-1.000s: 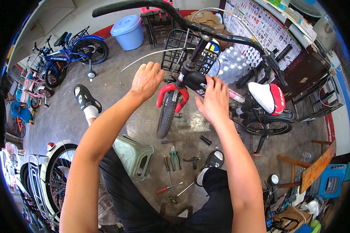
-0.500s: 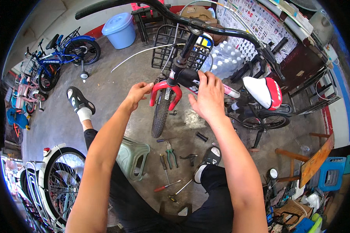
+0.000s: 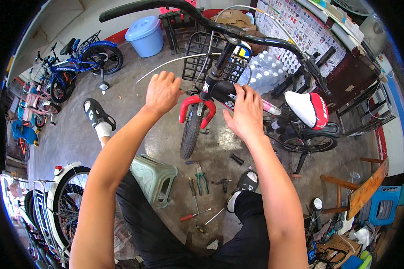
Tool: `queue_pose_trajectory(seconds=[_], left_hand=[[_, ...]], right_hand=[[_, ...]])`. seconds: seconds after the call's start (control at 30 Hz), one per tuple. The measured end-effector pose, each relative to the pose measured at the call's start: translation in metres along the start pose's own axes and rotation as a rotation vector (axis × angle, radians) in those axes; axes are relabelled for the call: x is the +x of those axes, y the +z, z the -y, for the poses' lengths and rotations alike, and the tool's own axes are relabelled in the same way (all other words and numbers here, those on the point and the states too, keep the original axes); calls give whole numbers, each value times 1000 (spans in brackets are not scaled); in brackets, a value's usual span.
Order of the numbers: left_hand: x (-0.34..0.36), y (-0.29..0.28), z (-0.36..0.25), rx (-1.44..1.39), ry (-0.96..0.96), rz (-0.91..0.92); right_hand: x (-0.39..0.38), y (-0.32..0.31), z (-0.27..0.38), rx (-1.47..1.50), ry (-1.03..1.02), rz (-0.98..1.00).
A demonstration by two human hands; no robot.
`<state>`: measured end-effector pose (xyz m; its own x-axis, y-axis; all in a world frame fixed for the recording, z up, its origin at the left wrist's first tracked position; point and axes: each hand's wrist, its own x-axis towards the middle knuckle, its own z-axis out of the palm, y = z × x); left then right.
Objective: The person handles a bicycle brake cable, attaches it to the handlebar assembly, uses pliers to pull the cable taut, and threads components onto the cable housing.
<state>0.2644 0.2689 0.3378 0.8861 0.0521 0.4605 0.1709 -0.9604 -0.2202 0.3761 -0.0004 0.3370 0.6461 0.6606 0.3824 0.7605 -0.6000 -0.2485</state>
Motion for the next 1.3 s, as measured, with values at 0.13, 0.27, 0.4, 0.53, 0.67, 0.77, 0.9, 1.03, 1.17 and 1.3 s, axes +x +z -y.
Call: queue_pose_trajectory(seconds=[0.13, 0.27, 0.4, 0.53, 0.67, 0.77, 0.9, 1.03, 1.17, 1.3], left_hand=[[8, 2, -9, 139, 137, 24], [11, 1, -13, 162, 141, 0], [13, 1, -14, 179, 143, 7], [13, 8, -8, 128, 40, 2], [-11, 25, -3, -39, -232, 14], [-26, 49, -15, -528, -760, 262], [-72, 119, -4, -1499, -1027, 215], [-97, 122, -4, -1326, -1093, 232], [-81, 81, 7, -670, -798, -184], [-31, 20, 6, -187, -192, -136]], right_hand=[[0, 0, 0, 6, -2, -8], [1, 1, -1, -2, 1, -15], [1, 0, 0, -7, 1, -4], [0, 1, -2, -1, -17, -10], [1, 2, -3, 0, -3, -6], [-1, 2, -5, -20, -6, 2], [3, 0, 4, -15, -18, 11], [0, -2, 1, -31, 5, 25], [-1, 5, -2, -34, -40, -43], [0, 2, -3, -26, 4, -19]])
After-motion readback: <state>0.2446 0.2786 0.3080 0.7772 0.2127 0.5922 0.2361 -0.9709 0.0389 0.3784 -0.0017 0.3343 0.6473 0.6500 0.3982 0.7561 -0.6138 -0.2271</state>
